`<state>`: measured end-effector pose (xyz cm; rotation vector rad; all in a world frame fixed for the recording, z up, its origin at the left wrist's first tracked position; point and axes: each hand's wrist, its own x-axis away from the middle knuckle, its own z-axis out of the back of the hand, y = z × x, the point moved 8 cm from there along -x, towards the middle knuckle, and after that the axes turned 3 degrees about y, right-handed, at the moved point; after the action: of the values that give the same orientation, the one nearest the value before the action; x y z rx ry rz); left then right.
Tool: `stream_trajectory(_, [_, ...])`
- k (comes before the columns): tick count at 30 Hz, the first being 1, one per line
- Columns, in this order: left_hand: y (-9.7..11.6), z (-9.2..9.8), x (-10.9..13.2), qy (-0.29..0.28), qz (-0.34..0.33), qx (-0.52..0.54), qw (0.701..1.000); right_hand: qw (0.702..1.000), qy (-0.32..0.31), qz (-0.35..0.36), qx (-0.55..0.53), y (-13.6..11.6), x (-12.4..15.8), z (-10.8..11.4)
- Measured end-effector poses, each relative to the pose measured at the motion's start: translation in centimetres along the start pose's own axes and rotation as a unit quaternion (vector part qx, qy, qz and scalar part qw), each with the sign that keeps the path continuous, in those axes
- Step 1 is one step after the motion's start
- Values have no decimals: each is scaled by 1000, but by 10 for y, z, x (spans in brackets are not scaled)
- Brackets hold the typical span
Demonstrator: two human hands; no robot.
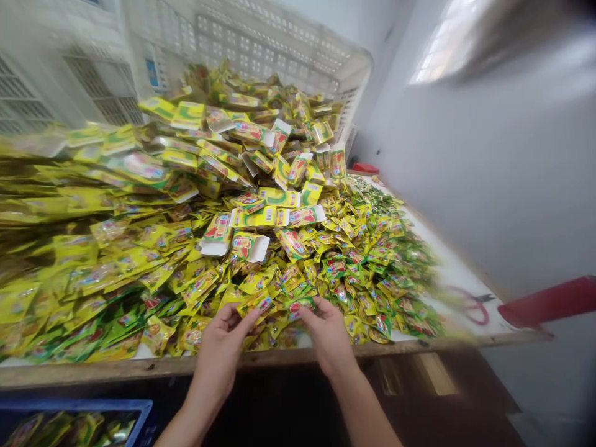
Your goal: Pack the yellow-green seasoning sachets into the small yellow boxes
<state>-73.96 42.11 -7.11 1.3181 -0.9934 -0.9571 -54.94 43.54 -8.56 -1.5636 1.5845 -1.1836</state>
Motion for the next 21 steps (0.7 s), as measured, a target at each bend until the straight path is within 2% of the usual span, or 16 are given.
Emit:
stream_trajectory(2, [-2, 2, 2, -10, 27, 24, 999, 1000, 0, 2, 4, -1, 3, -4])
stream_trajectory(7, [0, -8, 20, -53, 53, 44, 996, 997, -13, 10, 73, -5, 16, -25])
stream_trajectory(15, [0, -6, 31, -84, 14, 9, 996, 995, -7, 8, 99, 11, 20, -32])
stream_trajectory(19, [4, -2, 36, -97, 2, 1, 995, 990, 10, 27, 138, 11, 27, -35])
stream_trajectory(21, [7, -2, 41, -109, -3, -5, 994, 987, -31, 5, 156, 15, 31, -39])
